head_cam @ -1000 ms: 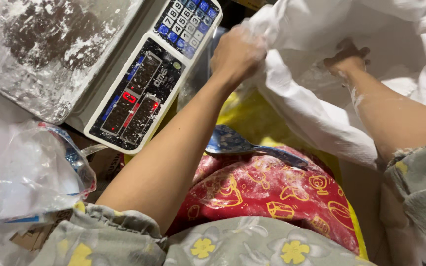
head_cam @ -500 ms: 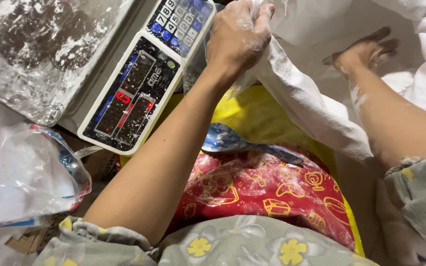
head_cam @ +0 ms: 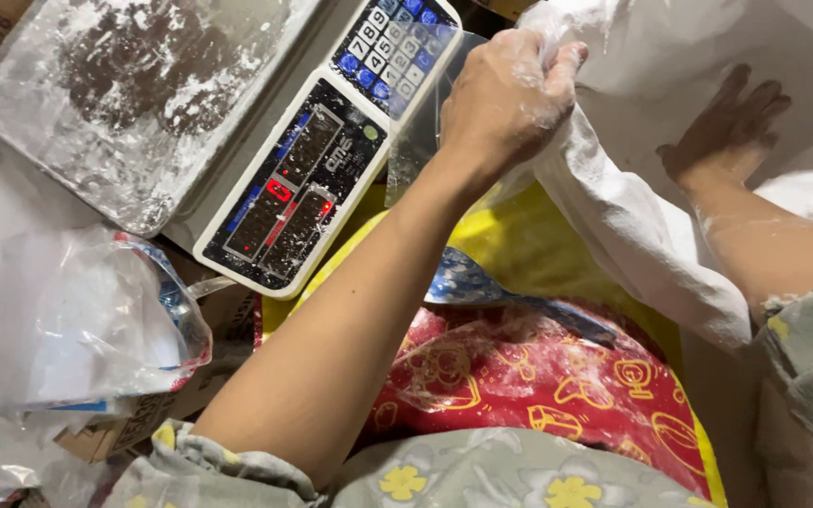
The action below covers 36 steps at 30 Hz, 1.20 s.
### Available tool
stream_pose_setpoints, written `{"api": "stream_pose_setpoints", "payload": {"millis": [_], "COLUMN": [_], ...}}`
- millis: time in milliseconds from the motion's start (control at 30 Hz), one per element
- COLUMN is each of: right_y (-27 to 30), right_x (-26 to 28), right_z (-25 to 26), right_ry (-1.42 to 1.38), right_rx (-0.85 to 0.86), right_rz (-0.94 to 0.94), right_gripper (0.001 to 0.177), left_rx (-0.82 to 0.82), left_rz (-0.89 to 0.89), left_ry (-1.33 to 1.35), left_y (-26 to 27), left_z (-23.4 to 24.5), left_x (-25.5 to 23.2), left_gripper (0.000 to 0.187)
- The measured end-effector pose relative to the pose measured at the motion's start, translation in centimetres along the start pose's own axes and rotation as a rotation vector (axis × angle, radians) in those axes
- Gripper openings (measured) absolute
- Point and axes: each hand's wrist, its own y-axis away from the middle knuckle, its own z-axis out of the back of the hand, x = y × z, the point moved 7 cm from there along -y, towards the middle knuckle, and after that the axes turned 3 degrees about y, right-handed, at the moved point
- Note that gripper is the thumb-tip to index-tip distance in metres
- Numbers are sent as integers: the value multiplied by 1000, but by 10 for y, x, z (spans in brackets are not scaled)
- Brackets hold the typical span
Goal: The person scoops white powder from a large sack into small plastic bags using a blue scoop, places each bag on a digital scale to measure the weight, and ties the bags shut. The process is repeated multiple times, with finished bags set aside.
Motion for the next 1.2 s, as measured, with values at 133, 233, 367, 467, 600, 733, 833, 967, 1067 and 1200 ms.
{"api": "stream_pose_setpoints", "payload": {"millis": [133,233,367,467,600,733,833,967,1067,1200], "right_y": [-20,-27,-34,-35,-29,-16,6,22,26,28], "right_x": [9,-6,-8,-10,-4,44,89,108,110,97], "right_z": [-7,-32,-37,-35,-34,-43,-50,-52,-55,-56], "right_ry": [36,4,-51,-59,-86,-453,-744,-995,-1120,-1250], "right_rx": [-8,300,440,507,594,799,960,1068,1099,1113], "right_rz": [87,-72,-110,-121,-75,-40,-67,-170,-220,-283], "right_gripper": [138,137,135,133,122,107,95,80,69,53], "left_rx": [-7,37,57,52,35,53,14,58,55,79], "left_rz": [-25,-11,5,2,-21,8,-27,-2,-13,-74], "left_ry": [1,14,7,19,9,-4,-18,-30,-40,-47], "left_y": [1,3,2,4,5,3,7,8,9,10], "left_z": [9,8,6,7,11,9,12,10,14,13], "left_x": [-5,-6,-9,-12,-14,-12,-9,-5,-7,-14], "left_gripper": [43,44,44,43,43,42,41,41,40,47]}}
